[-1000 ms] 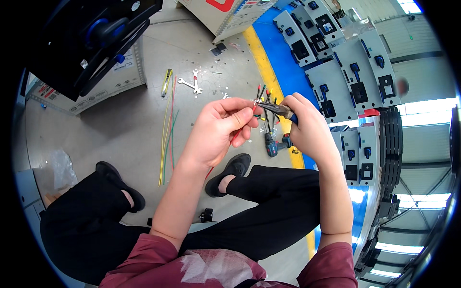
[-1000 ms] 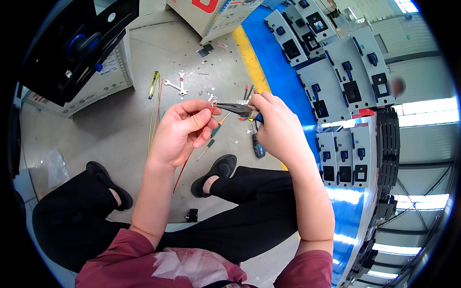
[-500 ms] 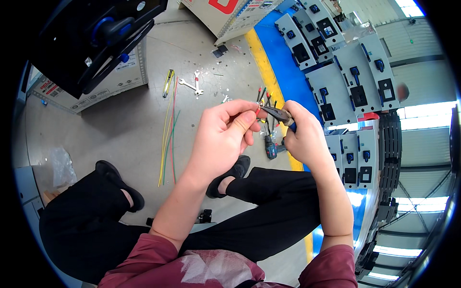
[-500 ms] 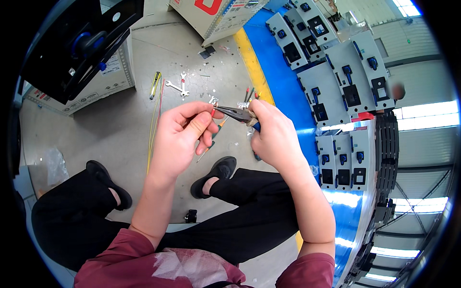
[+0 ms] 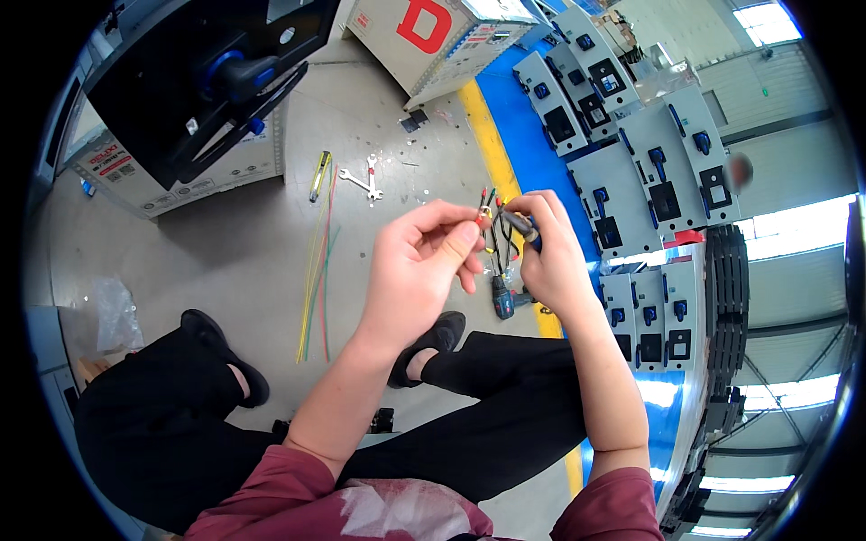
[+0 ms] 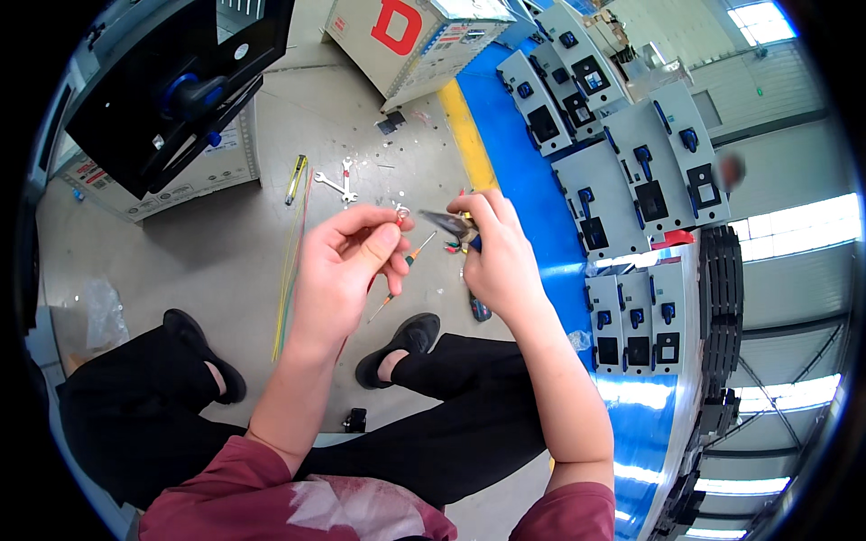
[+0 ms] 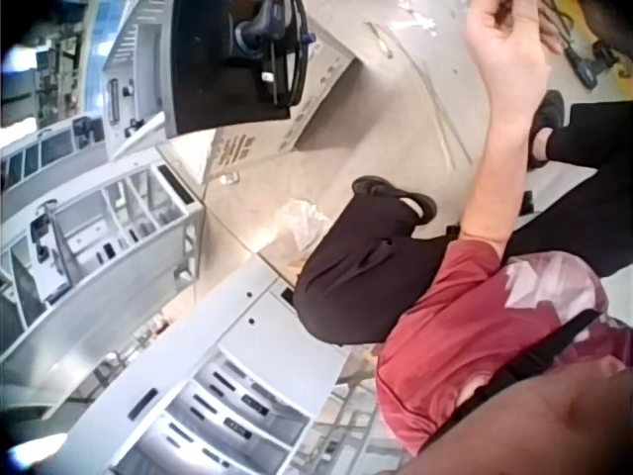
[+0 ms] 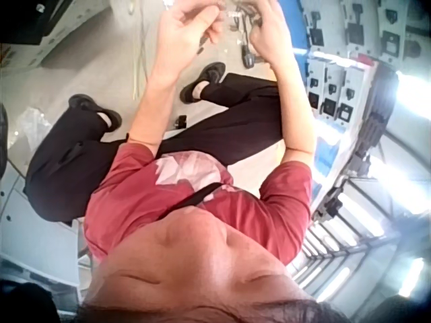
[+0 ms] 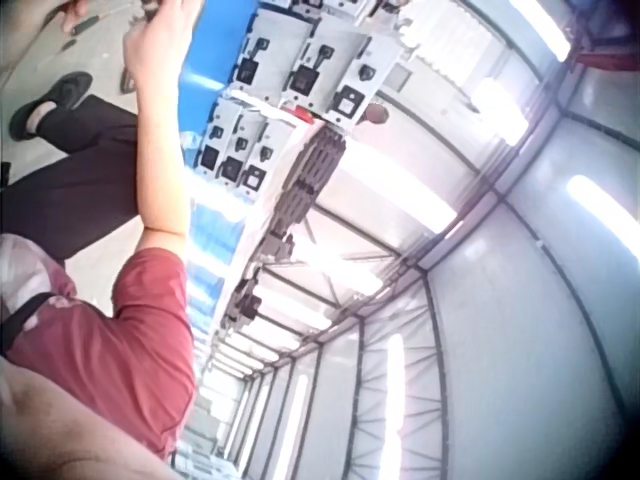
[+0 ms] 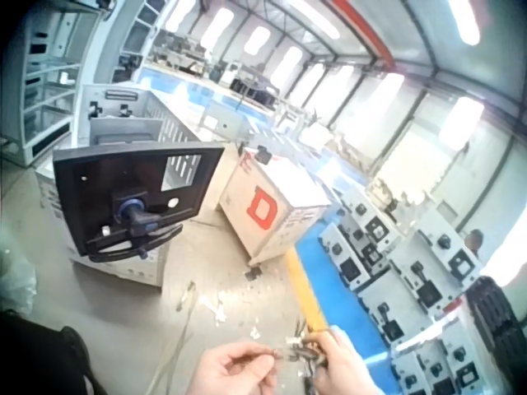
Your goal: The person sits on the floor and strips insulation from multiple colored wires using pliers. They then bend the exposed ends into loops and place the finished wires on the floor.
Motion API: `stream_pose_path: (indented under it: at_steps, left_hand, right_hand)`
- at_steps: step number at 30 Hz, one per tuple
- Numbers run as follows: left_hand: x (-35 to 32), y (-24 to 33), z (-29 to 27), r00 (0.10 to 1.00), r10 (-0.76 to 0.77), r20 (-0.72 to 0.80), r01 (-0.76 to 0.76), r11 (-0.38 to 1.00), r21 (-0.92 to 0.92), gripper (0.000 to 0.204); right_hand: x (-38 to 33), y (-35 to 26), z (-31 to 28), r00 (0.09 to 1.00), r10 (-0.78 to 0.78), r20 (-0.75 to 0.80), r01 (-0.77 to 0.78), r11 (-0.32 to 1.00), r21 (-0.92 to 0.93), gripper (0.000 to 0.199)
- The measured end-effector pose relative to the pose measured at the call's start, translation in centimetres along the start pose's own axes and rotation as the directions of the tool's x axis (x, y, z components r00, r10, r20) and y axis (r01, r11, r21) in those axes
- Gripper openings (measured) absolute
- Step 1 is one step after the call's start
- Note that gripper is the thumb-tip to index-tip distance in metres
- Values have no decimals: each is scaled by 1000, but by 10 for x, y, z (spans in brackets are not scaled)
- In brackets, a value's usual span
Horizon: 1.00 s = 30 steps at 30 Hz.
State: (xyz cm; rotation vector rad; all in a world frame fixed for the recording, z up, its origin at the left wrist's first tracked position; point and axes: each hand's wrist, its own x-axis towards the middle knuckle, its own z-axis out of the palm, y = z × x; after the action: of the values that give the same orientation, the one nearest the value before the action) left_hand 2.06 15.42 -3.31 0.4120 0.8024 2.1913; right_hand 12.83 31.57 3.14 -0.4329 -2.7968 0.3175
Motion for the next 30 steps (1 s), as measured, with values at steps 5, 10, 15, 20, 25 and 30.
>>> stream_pose_path:
  at_steps: [5,10,15,20,25,30]
  left_hand:
    - [8,3,-13,998,-37,-57,27,986,-164,20]
    - [9,3,-17,995,-99,-28,92,976,-197,22]
    - [7,4,-19,991,-128,32,132,971,-200,21]
    - [7,9,-17,984,-175,45,180,971,-157,19]
    - [8,12,-22,983,-159,97,160,987,-8,17]
    - [5,12,-28,977,5,213,-52,975,215,15]
  right_hand:
    - [-3,9,-5,881,331,337,-416,882,220,46]
    - [-3,7,-5,925,225,306,-243,970,23,42]
    - [8,-6,-9,930,192,313,-219,974,52,40]
    - [14,-11,-14,929,156,336,-200,975,101,39]
    - [20,-10,-26,870,60,489,-216,939,269,39]
    - [21,-4,-36,689,-27,724,-356,858,370,35]
